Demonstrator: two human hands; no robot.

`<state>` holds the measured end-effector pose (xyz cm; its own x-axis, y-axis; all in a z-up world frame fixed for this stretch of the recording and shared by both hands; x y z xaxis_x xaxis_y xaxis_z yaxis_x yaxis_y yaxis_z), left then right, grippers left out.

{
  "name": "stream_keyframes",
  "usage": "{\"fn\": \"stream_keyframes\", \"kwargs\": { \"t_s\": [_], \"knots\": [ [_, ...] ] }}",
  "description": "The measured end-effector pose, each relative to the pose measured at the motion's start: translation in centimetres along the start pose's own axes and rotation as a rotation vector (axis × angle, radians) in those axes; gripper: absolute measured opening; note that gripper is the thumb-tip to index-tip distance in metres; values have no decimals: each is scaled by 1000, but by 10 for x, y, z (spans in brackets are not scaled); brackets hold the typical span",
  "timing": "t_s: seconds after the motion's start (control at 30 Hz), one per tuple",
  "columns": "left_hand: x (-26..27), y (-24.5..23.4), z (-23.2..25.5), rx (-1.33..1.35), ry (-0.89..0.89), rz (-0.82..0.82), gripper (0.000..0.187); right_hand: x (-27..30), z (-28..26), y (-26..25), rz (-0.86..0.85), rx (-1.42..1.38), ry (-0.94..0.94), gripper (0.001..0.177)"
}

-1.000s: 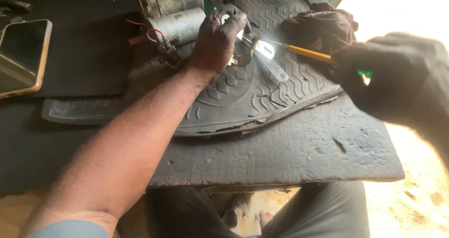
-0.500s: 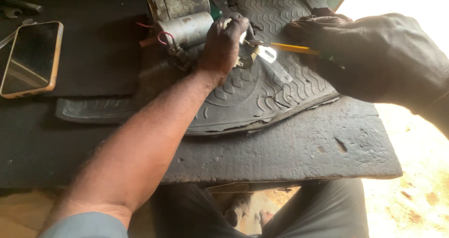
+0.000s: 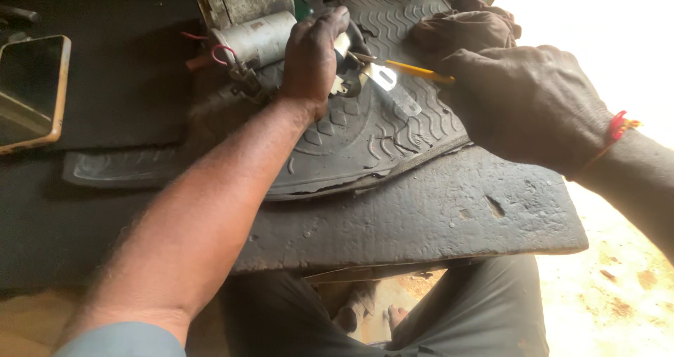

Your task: The person uses a screwdriver to manipulate a small brass-colored electrical component, likely a starter solenoid, on a workbench. They repeatedly pry, twist, and adjust internal parts of the component while holding it with their other hand.

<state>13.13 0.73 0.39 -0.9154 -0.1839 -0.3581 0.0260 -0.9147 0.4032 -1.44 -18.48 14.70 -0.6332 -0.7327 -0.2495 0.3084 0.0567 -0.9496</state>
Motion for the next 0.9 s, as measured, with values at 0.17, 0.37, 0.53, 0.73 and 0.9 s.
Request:
{"fn": "stream_keyframes", "kwargs": {
  "t_s": [0.17, 0.37, 0.53, 0.73, 0.9],
  "knots": [
    [1, 1, 0, 24, 16, 15, 28, 3, -3, -3, 90, -28, -23, 20],
    [10, 7, 17, -55, 102, -23, 28, 10, 10, 21, -45, 25, 70, 21],
    [7, 11, 5, -46, 70, -100, 32, 9, 13, 33, -139, 20, 129, 25],
    [-7, -12, -15, -43, -45, 31, 36, -17, -11, -13, 48, -10, -176, 23],
    [-4, -20, -23, -14, -152, 127, 43, -23, -16, -21, 79, 65, -218, 27]
  ]
}}
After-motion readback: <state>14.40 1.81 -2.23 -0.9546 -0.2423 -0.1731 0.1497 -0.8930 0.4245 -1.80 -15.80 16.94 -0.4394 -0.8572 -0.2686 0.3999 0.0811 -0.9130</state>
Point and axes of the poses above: each hand's wrist, its own x-axis away from the middle knuckle, its own y-axis out of the palm, z = x × y, the point moved 10 cm from there along -x, towards the middle knuckle, and after that the axes turned 7 degrees about -x, right-handed, at the moved point
